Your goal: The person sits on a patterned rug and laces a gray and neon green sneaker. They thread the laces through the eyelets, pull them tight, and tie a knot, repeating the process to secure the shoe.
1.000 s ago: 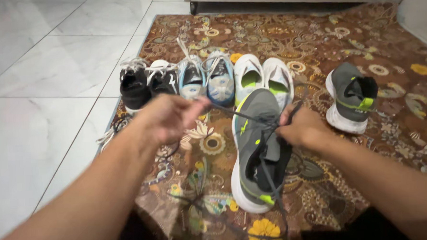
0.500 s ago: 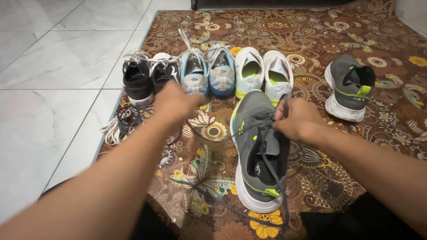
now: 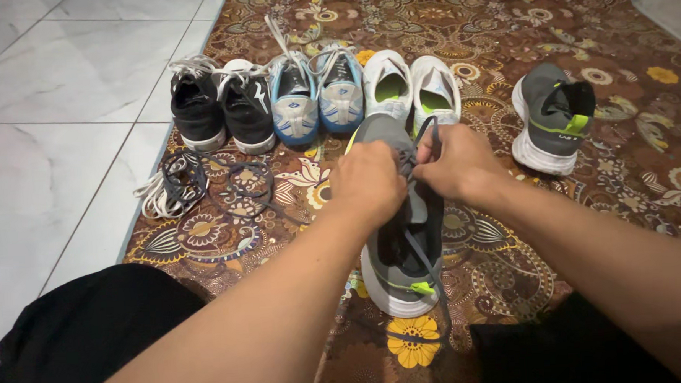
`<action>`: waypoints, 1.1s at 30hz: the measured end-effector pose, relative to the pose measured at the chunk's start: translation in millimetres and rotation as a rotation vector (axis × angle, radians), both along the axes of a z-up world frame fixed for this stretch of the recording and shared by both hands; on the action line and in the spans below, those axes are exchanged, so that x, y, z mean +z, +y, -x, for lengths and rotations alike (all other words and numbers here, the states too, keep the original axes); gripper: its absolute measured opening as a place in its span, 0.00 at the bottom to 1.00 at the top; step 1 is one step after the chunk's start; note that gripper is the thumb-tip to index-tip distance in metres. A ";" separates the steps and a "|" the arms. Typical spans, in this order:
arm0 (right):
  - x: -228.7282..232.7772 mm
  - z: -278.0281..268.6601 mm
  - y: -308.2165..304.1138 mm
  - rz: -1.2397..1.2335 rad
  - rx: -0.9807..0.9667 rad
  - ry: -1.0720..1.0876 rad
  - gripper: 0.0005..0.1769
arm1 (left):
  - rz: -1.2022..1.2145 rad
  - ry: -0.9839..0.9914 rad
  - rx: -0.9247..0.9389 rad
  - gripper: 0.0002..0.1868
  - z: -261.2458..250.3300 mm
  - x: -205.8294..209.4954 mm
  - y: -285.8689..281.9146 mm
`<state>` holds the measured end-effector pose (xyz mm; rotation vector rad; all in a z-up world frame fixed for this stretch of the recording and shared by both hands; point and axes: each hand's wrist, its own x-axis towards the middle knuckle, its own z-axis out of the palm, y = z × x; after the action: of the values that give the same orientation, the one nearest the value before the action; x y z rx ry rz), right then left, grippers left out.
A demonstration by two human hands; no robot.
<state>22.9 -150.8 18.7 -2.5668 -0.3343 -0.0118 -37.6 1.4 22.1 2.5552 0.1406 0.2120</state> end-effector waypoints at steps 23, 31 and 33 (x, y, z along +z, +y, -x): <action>-43.7 -26.7 -28.8 -0.063 -0.157 0.261 0.13 | 0.317 0.218 0.255 0.13 9.3 -7.4 149.8; -37.8 -20.1 -14.8 -0.056 -0.162 0.272 0.15 | -0.024 0.287 0.139 0.23 -1.9 -2.3 89.8; -37.5 -18.8 -12.9 -0.076 -0.155 0.268 0.15 | -0.049 -0.053 -0.055 0.29 -6.3 -3.1 54.8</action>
<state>41.6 -163.7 -18.8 -2.4729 -0.0326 0.2557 -31.3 56.2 19.0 2.5959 0.0452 0.2653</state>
